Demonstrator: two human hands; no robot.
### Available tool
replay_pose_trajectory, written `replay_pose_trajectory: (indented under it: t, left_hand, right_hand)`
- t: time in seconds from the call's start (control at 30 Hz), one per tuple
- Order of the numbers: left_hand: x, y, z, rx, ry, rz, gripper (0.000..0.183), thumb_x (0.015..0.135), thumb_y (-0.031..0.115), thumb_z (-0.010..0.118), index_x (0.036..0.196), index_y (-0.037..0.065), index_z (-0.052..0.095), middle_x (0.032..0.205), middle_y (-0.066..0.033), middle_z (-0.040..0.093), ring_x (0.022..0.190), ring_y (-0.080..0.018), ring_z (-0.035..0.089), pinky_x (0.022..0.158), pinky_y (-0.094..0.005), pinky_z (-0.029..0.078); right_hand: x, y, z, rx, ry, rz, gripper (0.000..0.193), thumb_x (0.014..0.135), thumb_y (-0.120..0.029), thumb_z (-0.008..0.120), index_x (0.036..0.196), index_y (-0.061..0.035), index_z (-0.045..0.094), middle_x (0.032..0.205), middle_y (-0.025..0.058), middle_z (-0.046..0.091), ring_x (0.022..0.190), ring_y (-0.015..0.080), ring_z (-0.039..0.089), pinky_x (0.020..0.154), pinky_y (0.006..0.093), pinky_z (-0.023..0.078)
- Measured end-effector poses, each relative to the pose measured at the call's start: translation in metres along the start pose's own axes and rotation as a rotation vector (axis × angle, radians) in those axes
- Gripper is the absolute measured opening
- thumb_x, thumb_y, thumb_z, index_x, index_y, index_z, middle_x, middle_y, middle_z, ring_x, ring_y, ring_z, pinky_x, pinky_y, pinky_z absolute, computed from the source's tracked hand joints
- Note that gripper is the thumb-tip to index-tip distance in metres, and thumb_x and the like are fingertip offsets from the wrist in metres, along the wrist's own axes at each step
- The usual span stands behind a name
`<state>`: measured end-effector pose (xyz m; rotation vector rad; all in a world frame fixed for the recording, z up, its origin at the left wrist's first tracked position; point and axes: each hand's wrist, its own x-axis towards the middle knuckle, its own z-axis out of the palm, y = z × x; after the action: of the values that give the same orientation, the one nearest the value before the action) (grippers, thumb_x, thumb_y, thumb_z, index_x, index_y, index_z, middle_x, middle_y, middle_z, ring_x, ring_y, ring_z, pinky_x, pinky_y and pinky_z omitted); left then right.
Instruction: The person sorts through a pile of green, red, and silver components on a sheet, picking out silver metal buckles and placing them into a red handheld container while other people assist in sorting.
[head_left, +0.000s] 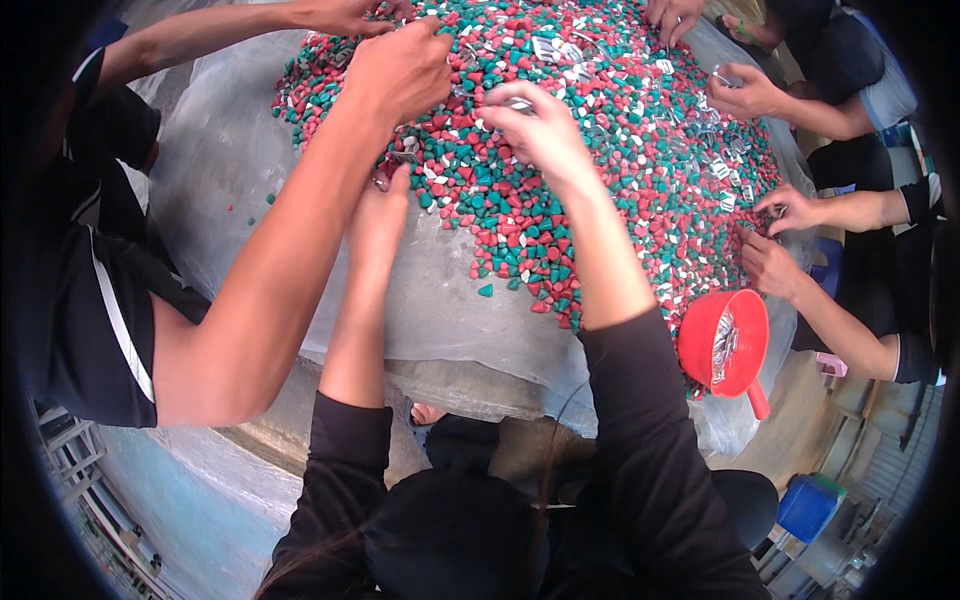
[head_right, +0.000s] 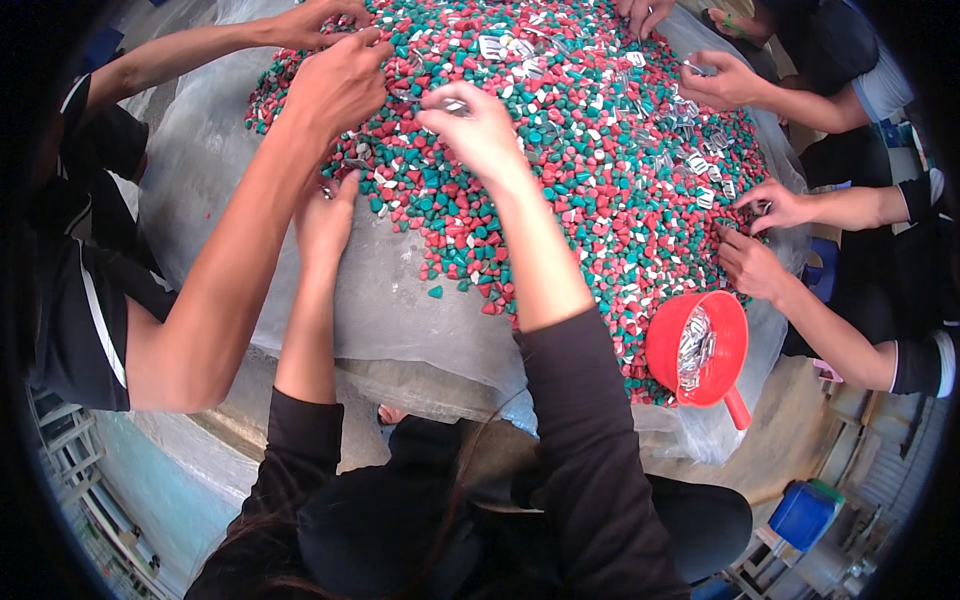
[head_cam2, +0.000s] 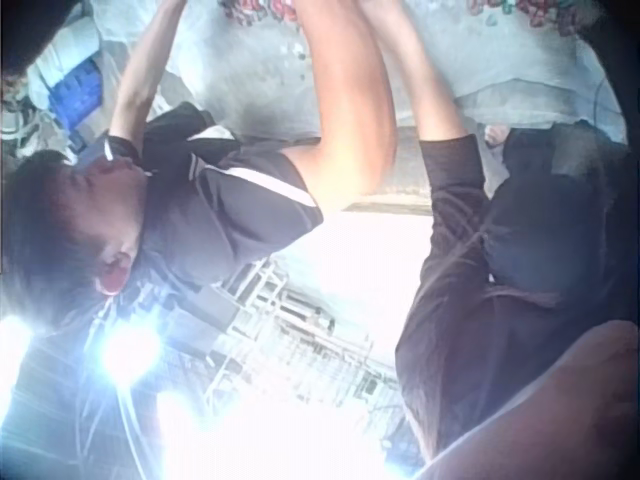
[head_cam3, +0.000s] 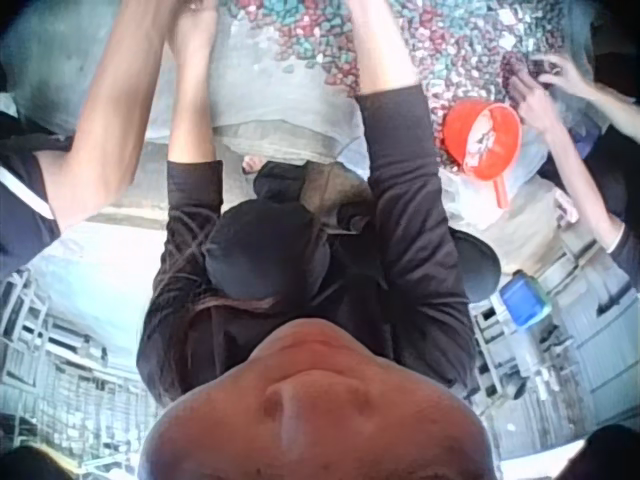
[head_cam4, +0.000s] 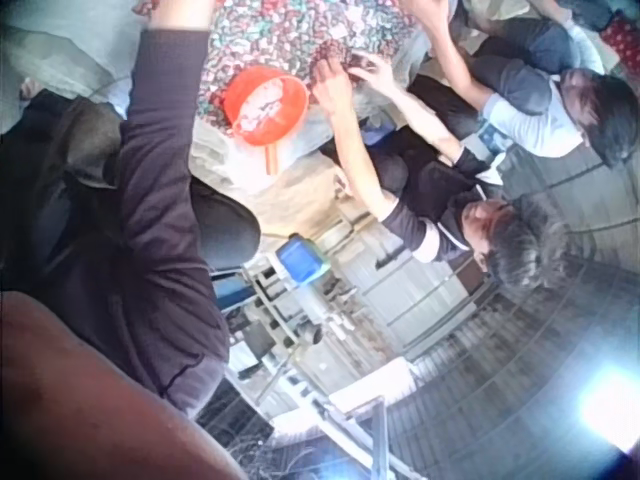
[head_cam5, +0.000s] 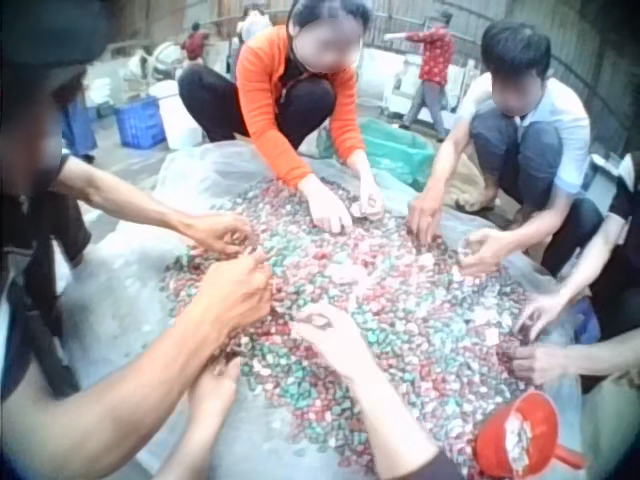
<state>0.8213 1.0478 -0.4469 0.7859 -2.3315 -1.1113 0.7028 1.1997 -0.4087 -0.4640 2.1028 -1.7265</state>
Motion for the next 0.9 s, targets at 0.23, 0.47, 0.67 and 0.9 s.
replay_pose_trajectory:
  t: [0.23, 0.47, 0.67, 0.9]
  left_hand:
    - [0.002, 0.003, 0.001, -0.065, -0.215, 0.033, 0.024, 0.079, 0.021, 0.066, 0.095, 0.004, 0.062, 0.077, -0.0002, 0.058, 0.064, -0.0117, 0.051, 0.058, -0.0253, 0.042]
    - [-0.009, 0.018, 0.000, -1.522, -0.714, -0.682, 0.020, 0.085, 0.023, 0.061, 0.097, 0.008, 0.056, 0.097, -0.0109, 0.062, 0.082, -0.0233, 0.062, 0.051, -0.0270, 0.052]
    - [0.022, 0.047, 0.049, -0.626, -0.570, -0.282, 0.013, 0.080, 0.016, 0.064, 0.085, 0.007, 0.056, 0.076, -0.0050, 0.060, 0.063, -0.0148, 0.056, 0.049, -0.0250, 0.041]
    - [0.012, 0.068, 0.050, 0.066, -0.693, 0.241, 0.022, 0.075, 0.016, 0.057, 0.095, 0.008, 0.062, 0.084, -0.0178, 0.064, 0.081, -0.0321, 0.063, 0.074, -0.0402, 0.047]
  right_hand:
    - [0.023, 0.007, 0.027, -0.704, 0.383, -0.324, 0.017, 0.070, -0.017, 0.065, 0.085, -0.0077, 0.064, 0.084, 0.0119, 0.063, 0.071, 0.0304, 0.063, 0.061, 0.0396, 0.051]
    - [-0.046, 0.013, -0.075, 1.011, 0.155, 0.092, 0.026, 0.082, -0.021, 0.062, 0.103, -0.0077, 0.055, 0.084, 0.0068, 0.061, 0.069, 0.0180, 0.062, 0.040, 0.0221, 0.040]
    - [-0.029, 0.003, -0.098, -0.521, 0.456, 0.220, 0.027, 0.070, -0.016, 0.064, 0.094, -0.0049, 0.064, 0.086, 0.0119, 0.066, 0.077, 0.0217, 0.064, 0.069, 0.0322, 0.051]
    - [-0.050, 0.006, -0.077, -0.465, 0.006, 0.206, 0.027, 0.071, -0.016, 0.065, 0.096, -0.0082, 0.065, 0.081, 0.0092, 0.064, 0.069, 0.0185, 0.062, 0.059, 0.0315, 0.048]
